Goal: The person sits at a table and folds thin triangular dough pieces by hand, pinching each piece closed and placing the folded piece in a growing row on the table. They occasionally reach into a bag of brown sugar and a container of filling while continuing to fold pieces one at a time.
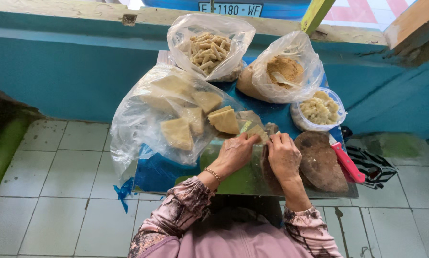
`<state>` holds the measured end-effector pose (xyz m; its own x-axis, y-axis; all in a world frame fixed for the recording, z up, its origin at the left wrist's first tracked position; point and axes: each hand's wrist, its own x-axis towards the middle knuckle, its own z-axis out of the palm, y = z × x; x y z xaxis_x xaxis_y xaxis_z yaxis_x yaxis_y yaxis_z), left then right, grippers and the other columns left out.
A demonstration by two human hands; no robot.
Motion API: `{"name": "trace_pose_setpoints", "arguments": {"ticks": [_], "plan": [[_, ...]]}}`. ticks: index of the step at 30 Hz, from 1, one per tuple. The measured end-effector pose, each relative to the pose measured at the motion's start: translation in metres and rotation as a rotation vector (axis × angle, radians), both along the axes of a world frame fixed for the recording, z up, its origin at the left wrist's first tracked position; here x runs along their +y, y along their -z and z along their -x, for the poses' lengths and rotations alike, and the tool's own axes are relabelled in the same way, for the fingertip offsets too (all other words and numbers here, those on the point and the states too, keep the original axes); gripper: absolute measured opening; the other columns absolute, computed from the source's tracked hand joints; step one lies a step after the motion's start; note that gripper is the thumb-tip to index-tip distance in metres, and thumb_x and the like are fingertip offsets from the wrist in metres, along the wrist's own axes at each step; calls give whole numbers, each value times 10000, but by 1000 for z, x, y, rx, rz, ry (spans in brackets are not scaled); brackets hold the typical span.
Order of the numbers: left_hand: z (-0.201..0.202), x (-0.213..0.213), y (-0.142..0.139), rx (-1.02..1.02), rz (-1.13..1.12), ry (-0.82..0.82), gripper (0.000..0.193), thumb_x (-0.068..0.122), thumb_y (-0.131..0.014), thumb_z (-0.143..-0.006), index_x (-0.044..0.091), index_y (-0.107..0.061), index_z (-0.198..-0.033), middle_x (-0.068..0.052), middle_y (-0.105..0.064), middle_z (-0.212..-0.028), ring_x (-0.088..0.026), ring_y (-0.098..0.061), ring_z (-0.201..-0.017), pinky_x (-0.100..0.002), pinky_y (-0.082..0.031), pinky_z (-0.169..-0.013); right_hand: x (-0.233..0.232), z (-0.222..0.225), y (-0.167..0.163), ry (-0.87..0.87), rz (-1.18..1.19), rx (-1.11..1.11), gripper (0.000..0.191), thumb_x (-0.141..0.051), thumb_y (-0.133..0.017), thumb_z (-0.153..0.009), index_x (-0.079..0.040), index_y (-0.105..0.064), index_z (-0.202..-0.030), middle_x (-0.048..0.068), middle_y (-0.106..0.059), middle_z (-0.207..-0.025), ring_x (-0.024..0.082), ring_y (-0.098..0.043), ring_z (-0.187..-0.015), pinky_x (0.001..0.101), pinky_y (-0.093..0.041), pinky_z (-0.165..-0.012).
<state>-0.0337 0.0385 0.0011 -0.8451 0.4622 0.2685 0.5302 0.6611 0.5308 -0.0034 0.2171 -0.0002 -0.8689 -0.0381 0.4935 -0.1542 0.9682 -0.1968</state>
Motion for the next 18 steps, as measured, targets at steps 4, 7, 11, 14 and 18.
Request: {"name": "trace_pose_setpoints", "arguments": {"ticks": [4, 7, 11, 14, 18], "plan": [[-1, -3, 8, 48, -108, -100, 205, 104, -613, -884, 94, -616, -1088, -176, -679, -905, -411, -704, -748, -525, -555, -614, -2, 1, -2, 3, 76, -56, 87, -174, -720, -900, -104, -696, -946, 100, -650, -994, 322, -680, -938, 440, -549, -762], [1, 0, 20, 81, -23, -238, 88, 108, -602, -916, 56, -578, -982, -167, -662, -897, -373, -718, -761, -490, -569, -614, -3, 2, -6, 22, 125, -83, 88, -172, -722, -893, -102, -702, -943, 112, -665, -983, 349, -681, -874, 452, -549, -731], [7, 9, 29, 89, 9, -279, 127, 58, -589, -883, 48, -566, -1008, -169, -657, -902, -360, -721, -782, -479, -575, -629, -2, 4, -12, -20, 297, -111, 103, -172, -726, -908, -81, -696, -945, 122, -693, -929, 340, -694, -795, 436, -551, -701], [8, 9, 29, 90, -38, -260, 147, 53, -603, -867, 46, -563, -1008, -170, -650, -916, -367, -714, -798, -485, -573, -636, -2, 4, -14, -54, 440, -149, 118, -145, -728, -894, -55, -686, -959, 122, -712, -900, 287, -714, -767, 388, -557, -700], [4, 8, 25, 152, -35, -258, 205, 41, -626, -783, 34, -555, -975, -180, -625, -968, -371, -705, -816, -475, -571, -607, -3, 3, -11, -94, 539, -136, 138, -131, -738, -905, -49, -718, -1014, 117, -738, -934, 230, -733, -774, 335, -566, -704]]}}
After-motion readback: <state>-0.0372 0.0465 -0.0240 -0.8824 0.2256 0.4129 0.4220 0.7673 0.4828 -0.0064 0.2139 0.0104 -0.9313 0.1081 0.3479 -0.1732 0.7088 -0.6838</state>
